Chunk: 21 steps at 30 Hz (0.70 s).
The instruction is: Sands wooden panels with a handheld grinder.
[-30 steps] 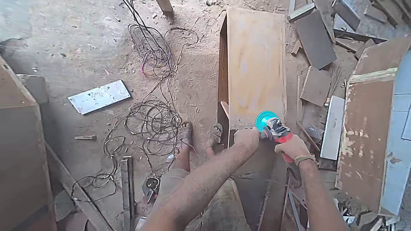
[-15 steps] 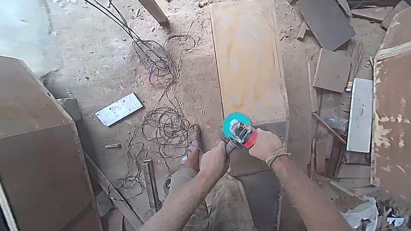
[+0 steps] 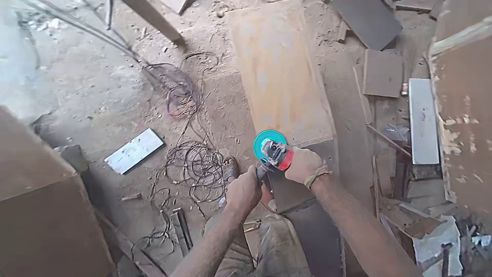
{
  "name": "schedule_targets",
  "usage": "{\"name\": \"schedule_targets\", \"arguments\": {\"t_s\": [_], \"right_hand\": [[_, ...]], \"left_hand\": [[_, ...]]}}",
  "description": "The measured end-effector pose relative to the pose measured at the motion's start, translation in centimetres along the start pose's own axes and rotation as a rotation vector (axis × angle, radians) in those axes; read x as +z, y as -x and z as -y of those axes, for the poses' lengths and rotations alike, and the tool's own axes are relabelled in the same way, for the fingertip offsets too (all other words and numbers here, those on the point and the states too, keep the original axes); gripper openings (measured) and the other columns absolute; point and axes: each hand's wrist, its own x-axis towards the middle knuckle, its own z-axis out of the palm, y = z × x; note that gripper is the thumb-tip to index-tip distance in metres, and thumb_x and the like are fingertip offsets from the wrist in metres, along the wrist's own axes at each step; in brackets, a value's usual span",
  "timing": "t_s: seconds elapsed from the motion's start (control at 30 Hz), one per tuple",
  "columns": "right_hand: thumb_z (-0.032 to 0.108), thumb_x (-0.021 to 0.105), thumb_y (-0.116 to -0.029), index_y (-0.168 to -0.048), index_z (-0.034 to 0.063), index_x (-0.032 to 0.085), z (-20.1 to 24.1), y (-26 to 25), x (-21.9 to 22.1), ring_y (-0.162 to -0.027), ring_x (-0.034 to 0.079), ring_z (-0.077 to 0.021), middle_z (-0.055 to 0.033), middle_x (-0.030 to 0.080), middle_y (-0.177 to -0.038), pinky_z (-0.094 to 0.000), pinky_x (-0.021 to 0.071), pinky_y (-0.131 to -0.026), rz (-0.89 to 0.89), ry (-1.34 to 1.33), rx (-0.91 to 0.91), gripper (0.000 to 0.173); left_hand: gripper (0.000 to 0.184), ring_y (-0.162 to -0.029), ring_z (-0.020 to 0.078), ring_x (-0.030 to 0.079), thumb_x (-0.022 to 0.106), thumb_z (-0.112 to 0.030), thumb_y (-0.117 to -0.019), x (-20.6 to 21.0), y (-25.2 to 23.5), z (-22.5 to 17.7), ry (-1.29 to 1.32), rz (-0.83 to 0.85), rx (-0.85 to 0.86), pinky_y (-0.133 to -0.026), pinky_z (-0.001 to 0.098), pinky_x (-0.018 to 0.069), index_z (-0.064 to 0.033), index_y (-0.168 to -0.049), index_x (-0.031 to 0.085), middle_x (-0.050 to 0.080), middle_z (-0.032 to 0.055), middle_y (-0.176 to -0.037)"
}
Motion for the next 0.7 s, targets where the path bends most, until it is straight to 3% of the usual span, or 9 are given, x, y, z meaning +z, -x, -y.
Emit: {"name": "schedule_targets", "arguments": {"t_s": [0.23,0.37,0.5,0.6,0.7], "right_hand": [[0.036,0.082,-0.0776,-0.123,-0.0032,0.063,-7.7,0.5,-3.7,-0.116,0.067,-0.0386,-0.0233,0.068,-0.123,-0.0608,0.0554,-0.093,-0.050,-0.149,0.150,0.062],[0.035,0.086,-0.0693,-0.118,0.0028,0.067,-14.0,0.2,-3.0,-0.113,0.069,-0.0366,-0.0196,0.070,-0.119,-0.0607,0.0563,-0.090,-0.089,-0.200,0.285,0.062],[0.034,0.091,-0.0660,-0.126,0.0007,0.062,-18.4,0.6,-2.4,-0.117,0.068,-0.0364,-0.0211,0.069,-0.123,-0.0582,0.0554,-0.095,-0.123,-0.354,0.430,0.074],[0.034,0.093,-0.0671,-0.130,-0.0014,0.059,-19.9,0.8,-0.4,-0.120,0.067,-0.0355,-0.0222,0.067,-0.126,-0.0553,0.0547,-0.099,-0.141,-0.445,0.474,0.080],[0.036,0.091,-0.0663,-0.129,0.0045,0.063,-17.9,1.0,3.6,-0.116,0.068,-0.0359,-0.0196,0.070,-0.122,-0.0582,0.0553,-0.096,-0.140,-0.435,0.387,0.076]], "left_hand": [[0.045,-0.104,0.0369,0.072,0.067,-0.037,-0.0919,-2.2,-1.7,-9.0,-0.123,-0.009,0.157,-0.083,0.0617,0.0574,-0.0132,-0.129,0.061,0.073,0.0152,-0.112],[0.044,-0.105,0.0360,0.072,0.069,-0.032,-0.0915,-0.5,-1.5,-15.1,-0.132,0.027,0.241,-0.084,0.0612,0.0581,-0.0150,-0.131,0.059,0.073,0.0137,-0.113],[0.040,-0.108,0.0354,0.071,0.068,-0.020,-0.0876,-1.4,-1.6,-19.9,-0.229,0.031,0.363,-0.082,0.0609,0.0574,-0.0132,-0.126,0.061,0.072,0.0141,-0.117],[0.037,-0.109,0.0364,0.070,0.067,-0.015,-0.0874,-1.3,-1.0,-20.9,-0.280,0.015,0.416,-0.082,0.0606,0.0571,-0.0108,-0.124,0.062,0.072,0.0150,-0.116],[0.035,-0.103,0.0373,0.072,0.063,-0.018,-0.0935,1.3,0.1,-17.0,-0.283,0.030,0.327,-0.079,0.0586,0.0582,-0.0127,-0.127,0.057,0.073,0.0149,-0.110]]}}
